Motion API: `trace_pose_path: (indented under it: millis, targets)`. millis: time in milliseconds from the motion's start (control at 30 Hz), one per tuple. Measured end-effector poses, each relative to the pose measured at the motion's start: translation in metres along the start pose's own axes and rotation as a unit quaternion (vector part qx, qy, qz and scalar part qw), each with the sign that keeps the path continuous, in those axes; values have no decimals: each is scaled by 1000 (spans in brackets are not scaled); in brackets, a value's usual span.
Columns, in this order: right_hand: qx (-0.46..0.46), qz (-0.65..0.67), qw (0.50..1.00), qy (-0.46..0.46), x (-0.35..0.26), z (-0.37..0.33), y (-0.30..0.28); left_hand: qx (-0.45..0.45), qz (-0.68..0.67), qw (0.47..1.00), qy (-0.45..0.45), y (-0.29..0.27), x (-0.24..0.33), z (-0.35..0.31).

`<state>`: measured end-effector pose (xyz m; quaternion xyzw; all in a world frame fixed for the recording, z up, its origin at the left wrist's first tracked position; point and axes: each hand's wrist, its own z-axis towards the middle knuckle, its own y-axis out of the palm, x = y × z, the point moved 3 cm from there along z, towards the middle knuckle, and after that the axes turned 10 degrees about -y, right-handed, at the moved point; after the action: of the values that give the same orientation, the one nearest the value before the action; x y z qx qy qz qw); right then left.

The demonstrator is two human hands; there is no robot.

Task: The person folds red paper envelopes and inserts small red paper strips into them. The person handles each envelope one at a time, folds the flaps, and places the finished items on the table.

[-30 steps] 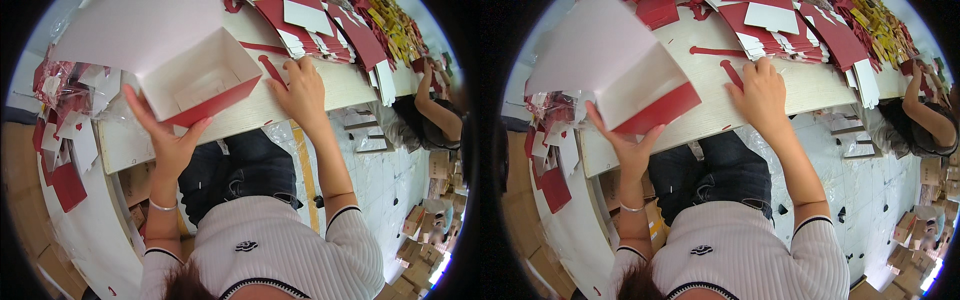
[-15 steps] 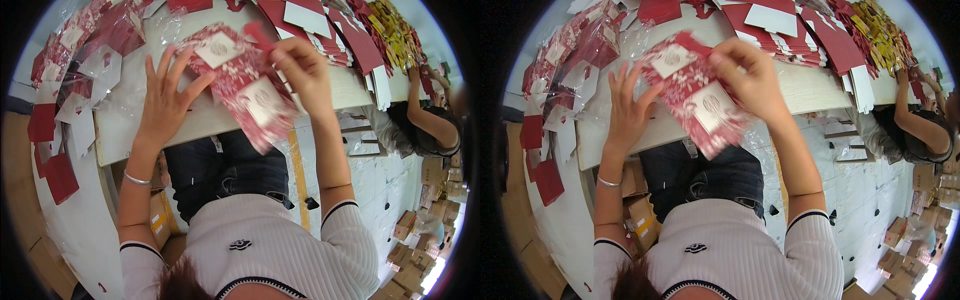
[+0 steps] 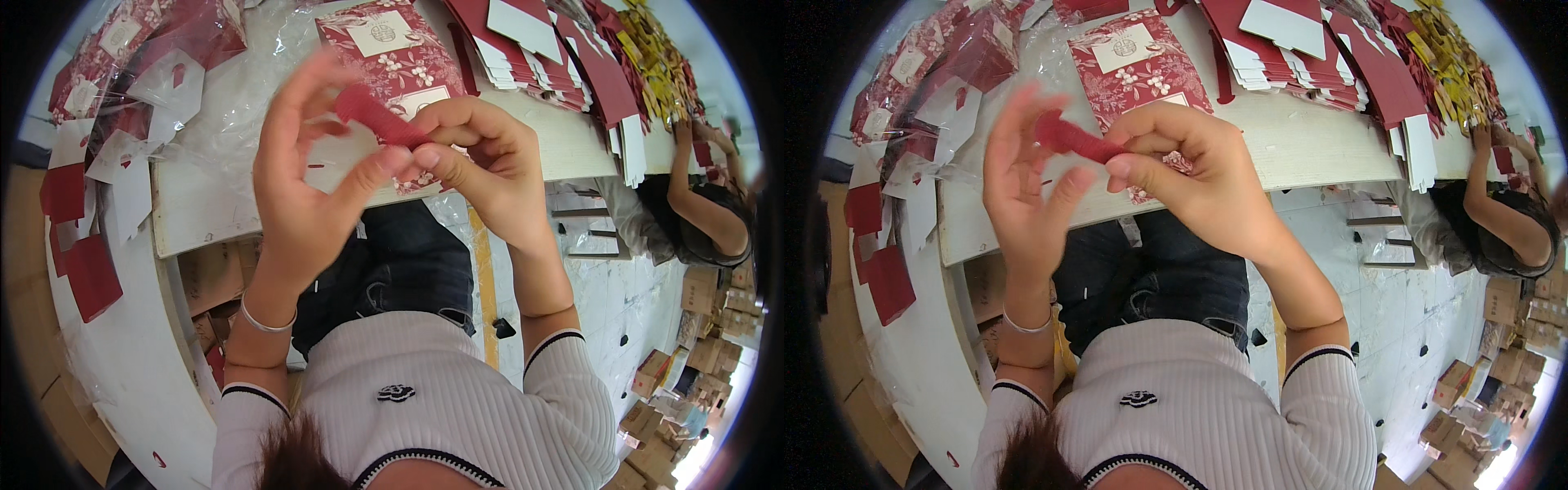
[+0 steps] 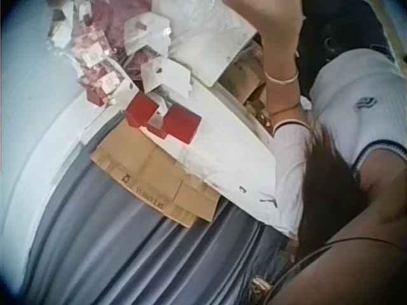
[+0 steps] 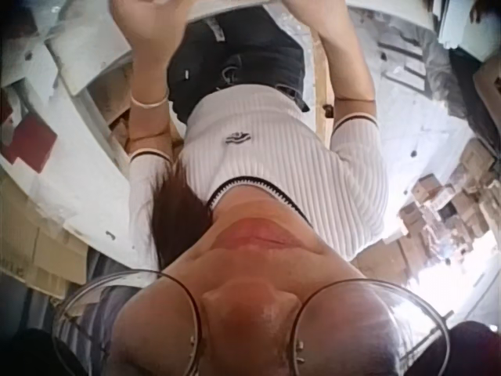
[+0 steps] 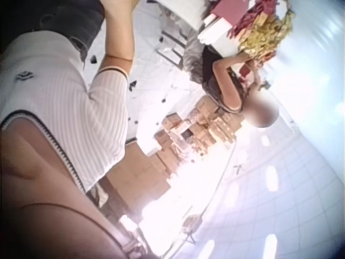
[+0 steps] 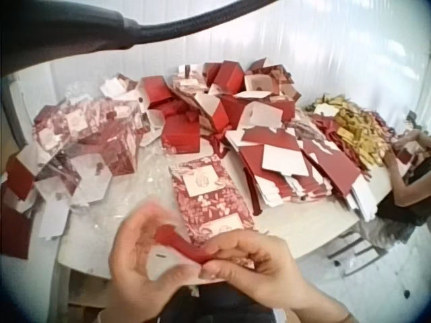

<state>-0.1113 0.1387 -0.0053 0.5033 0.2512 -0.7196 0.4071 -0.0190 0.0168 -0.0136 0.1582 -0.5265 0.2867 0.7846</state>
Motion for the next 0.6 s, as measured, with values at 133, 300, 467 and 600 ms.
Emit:
trace_pose_path:
  millis: [133, 300, 467, 600]
  targets:
    - [-54, -80, 995, -16, 4, 0, -2, 44, 105, 979, 167, -6, 8, 0]
    - [69, 118, 990, -19, 10, 4, -13, -41, 214, 930, 295, 5, 14, -8]
    - [159, 168, 972, -30, 22, 2, 2, -116, 68, 980, 145, 14, 6, -6]
    - [165, 198, 966, -10, 27, 3, 8, -20, -208, 978, -25, 21, -16, -7]
